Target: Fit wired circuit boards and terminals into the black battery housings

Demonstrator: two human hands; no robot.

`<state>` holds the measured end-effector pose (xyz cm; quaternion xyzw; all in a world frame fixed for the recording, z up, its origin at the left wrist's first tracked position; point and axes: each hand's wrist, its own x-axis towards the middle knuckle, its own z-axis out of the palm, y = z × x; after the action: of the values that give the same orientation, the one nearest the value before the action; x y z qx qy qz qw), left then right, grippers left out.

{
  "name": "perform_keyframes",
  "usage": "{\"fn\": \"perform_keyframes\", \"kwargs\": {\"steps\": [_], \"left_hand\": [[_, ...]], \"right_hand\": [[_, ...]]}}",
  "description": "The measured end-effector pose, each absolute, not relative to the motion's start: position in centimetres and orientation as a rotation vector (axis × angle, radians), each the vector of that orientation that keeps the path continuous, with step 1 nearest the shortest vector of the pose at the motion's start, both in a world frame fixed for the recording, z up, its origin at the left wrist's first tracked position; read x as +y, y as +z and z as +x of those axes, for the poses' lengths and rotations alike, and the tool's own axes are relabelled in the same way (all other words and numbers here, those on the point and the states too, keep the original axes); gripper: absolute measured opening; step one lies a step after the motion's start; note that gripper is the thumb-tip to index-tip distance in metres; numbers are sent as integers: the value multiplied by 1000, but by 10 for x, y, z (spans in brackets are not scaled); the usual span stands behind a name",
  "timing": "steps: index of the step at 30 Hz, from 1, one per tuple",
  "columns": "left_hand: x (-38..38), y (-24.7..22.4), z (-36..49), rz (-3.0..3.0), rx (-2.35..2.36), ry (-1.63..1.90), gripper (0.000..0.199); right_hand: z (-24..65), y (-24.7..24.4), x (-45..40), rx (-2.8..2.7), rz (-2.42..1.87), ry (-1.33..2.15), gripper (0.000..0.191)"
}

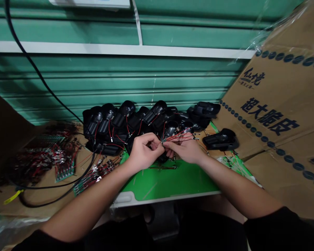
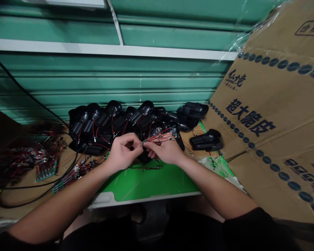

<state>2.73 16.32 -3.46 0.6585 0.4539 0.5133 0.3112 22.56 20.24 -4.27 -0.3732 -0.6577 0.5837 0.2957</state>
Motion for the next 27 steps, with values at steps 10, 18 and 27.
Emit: {"fn": "perform_keyframes", "kwargs": {"steps": [10, 18, 27], "left_hand": [[160, -34, 26, 1995, 1226, 1400, 18], [161, -33, 22, 2172, 1146, 1429, 18], [165, -34, 21, 2065, 1117, 1628, 15]], "right_hand": [[226, -40, 201, -1735, -990, 1613, 65], [225, -36, 203, -1606, -973, 1722, 64], [228, -23, 205, -1573, -1013, 1724, 70]]}}
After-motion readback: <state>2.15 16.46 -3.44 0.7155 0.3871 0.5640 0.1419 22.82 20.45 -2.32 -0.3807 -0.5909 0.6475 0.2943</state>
